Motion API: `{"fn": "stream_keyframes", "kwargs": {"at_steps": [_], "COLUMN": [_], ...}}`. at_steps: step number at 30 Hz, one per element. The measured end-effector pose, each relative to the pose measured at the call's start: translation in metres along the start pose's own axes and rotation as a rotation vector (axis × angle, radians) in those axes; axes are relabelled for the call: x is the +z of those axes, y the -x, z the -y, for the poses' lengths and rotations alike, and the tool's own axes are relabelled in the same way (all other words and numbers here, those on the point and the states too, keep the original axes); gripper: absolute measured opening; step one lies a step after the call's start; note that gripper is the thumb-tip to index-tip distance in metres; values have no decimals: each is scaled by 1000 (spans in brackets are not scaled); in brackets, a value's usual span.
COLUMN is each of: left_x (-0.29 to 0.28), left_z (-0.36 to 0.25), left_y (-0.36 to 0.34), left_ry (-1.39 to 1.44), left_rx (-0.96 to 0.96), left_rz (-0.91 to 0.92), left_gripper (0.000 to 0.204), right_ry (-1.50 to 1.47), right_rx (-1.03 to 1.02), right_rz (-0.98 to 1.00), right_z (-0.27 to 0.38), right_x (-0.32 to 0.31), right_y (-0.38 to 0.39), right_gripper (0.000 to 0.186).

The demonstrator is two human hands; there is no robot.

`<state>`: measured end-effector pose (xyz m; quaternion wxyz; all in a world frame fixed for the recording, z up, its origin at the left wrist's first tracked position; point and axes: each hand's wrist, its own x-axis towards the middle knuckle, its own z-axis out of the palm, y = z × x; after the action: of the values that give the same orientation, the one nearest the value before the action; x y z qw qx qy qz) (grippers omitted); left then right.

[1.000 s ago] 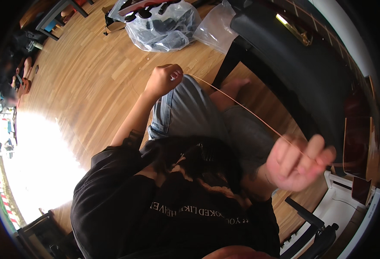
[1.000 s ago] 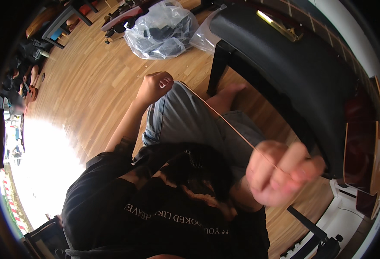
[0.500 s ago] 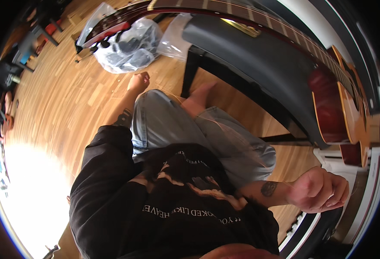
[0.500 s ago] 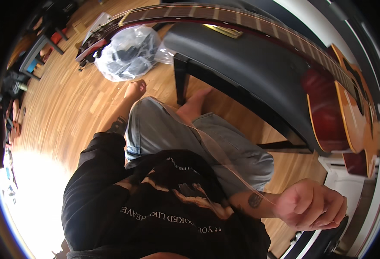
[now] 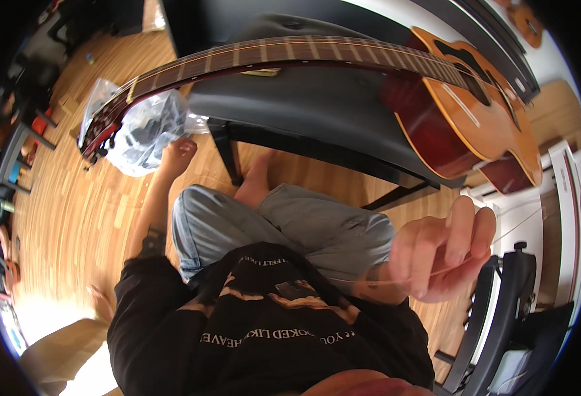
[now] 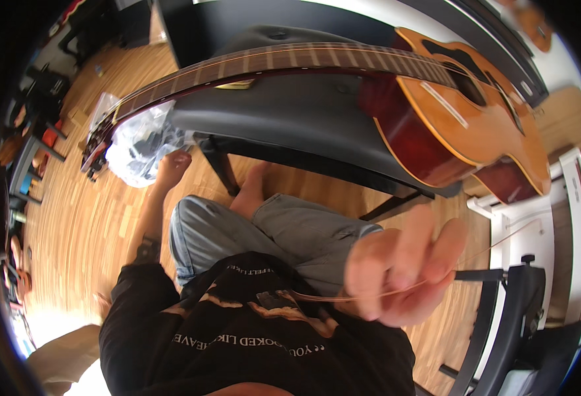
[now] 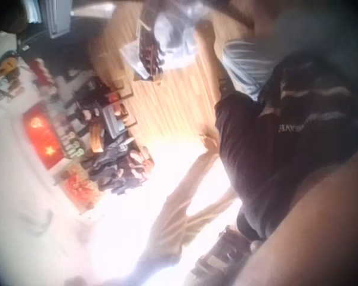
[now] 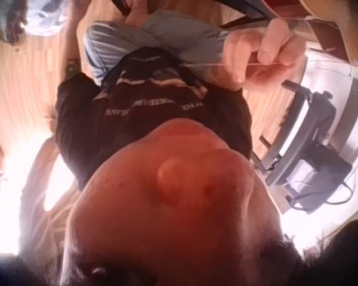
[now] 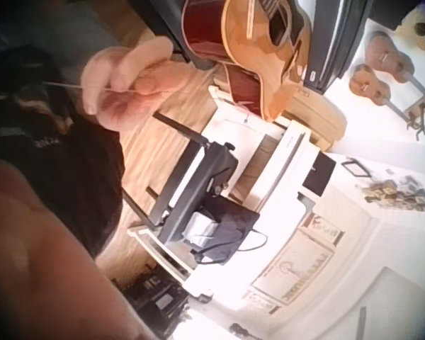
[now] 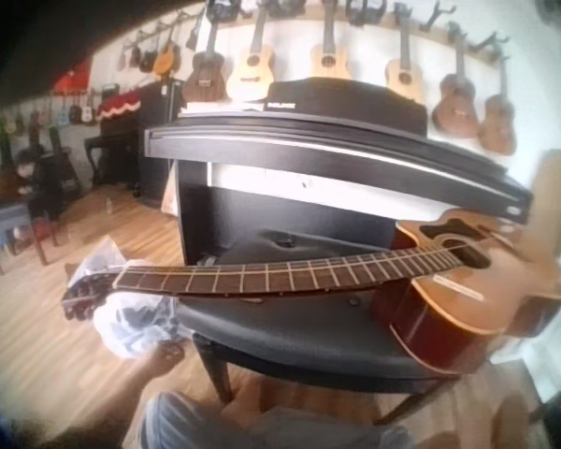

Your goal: The person strings an acoustic guitar by hand. They thread a new string through the bridge, pull it up the neck, and wind it onto the tuning peg at the headstock.

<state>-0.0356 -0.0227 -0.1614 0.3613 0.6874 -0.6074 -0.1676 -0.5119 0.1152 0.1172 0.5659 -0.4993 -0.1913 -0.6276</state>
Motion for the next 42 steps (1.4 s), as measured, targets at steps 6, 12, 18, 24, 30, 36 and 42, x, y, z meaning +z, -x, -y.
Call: {"fn": "stream_keyframes", "kwargs": {"at_steps": [6,12,18,24,30,36,42], "left_x": [-97,-135,-116,-164,-144,-173,-99], "left_z": [-236,-335,-331,-364,-356,-397,-354], "left_y": [62,74,67,23,21,-42,-199], "left_ry": [22,202,-6,-6,-152,-106,-575], "left_rx": [574,1050,1104,1119,1090,951,1048], "left_rz": [639,524,76,-156,-77,187,330], "left_gripper": [34,29,26,14,8,7,18], "right_ry": [413,546,-206,303,634,958,1920], "right_rx": [127,216,-6,33,-155,-139,-87], "right_rz": [-12,166,298,-93,-252,-115,71], "right_z": [-25,15,12,-37,-107,-101,-92], "right_x": [85,107,27,-36,-63,-54,-41], "right_y": [-25,-28,-17,-33,-41,-90,-142], "right_gripper": [18,21,17,17,17,11,6]}}
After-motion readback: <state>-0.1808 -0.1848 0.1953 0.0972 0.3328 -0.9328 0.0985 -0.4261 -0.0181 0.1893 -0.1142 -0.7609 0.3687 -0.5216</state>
